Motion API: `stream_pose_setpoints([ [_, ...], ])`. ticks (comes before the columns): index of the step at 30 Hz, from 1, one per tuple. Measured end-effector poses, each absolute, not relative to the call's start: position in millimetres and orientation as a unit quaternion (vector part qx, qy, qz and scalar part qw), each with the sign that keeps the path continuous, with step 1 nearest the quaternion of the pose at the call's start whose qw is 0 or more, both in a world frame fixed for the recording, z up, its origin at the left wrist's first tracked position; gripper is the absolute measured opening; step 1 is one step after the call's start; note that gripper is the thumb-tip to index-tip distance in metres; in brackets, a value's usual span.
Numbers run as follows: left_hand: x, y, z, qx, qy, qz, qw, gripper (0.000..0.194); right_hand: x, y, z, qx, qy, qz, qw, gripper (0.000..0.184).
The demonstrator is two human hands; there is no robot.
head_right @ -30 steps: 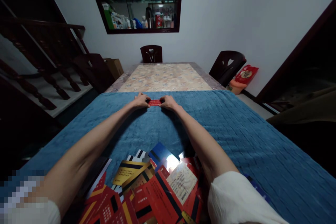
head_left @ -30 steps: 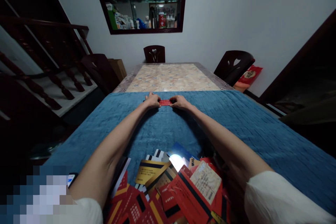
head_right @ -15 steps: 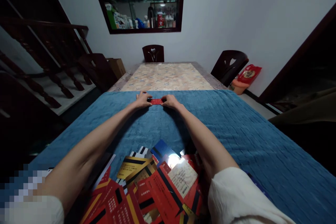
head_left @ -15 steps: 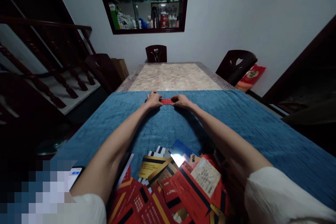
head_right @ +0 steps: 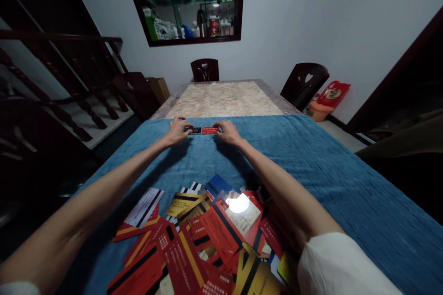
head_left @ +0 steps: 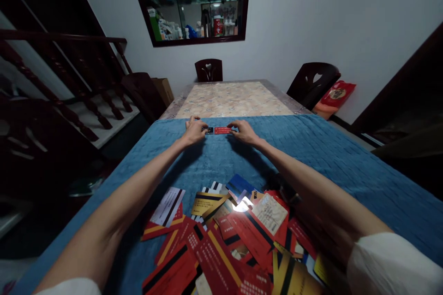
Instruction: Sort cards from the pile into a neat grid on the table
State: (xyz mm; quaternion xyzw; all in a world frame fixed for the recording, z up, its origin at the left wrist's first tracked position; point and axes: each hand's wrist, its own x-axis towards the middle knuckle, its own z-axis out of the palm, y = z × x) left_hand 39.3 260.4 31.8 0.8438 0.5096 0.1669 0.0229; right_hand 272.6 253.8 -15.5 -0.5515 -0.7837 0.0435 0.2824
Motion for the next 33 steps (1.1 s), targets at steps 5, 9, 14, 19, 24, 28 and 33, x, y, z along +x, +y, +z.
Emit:
stream_pose_setpoints([
  [5,24,221,36,0.861,0.482,0.162,0.009,0.026,259,229,-11,-0.491,-0.811,0.015,0.317,0.024],
  [9,11,189,39,0.865,0.475,0.16,0.014,0.027,248,211,-10,-0.452,-0.83,0.025,0.327,0.023],
  [14,-4,151,42,0.862,0.48,0.159,0.014,0.027,233,190,-13,-0.407,-0.846,0.04,0.341,0.021],
  [19,-18,115,42,0.855,0.494,0.155,0.013,0.028,215,166,-12,-0.39,-0.86,0.061,0.324,0.021],
  [24,-34,78,37,0.845,0.518,0.133,0.01,0.028,191,138,-8,-0.359,-0.881,0.088,0.296,0.021],
  [28,-42,52,32,0.836,0.537,0.113,0.004,0.028,172,120,-5,-0.324,-0.904,0.096,0.261,0.02],
  [33,-51,29,26,0.831,0.552,0.063,0.004,0.024,151,102,-4,-0.286,-0.927,0.095,0.223,0.022],
])
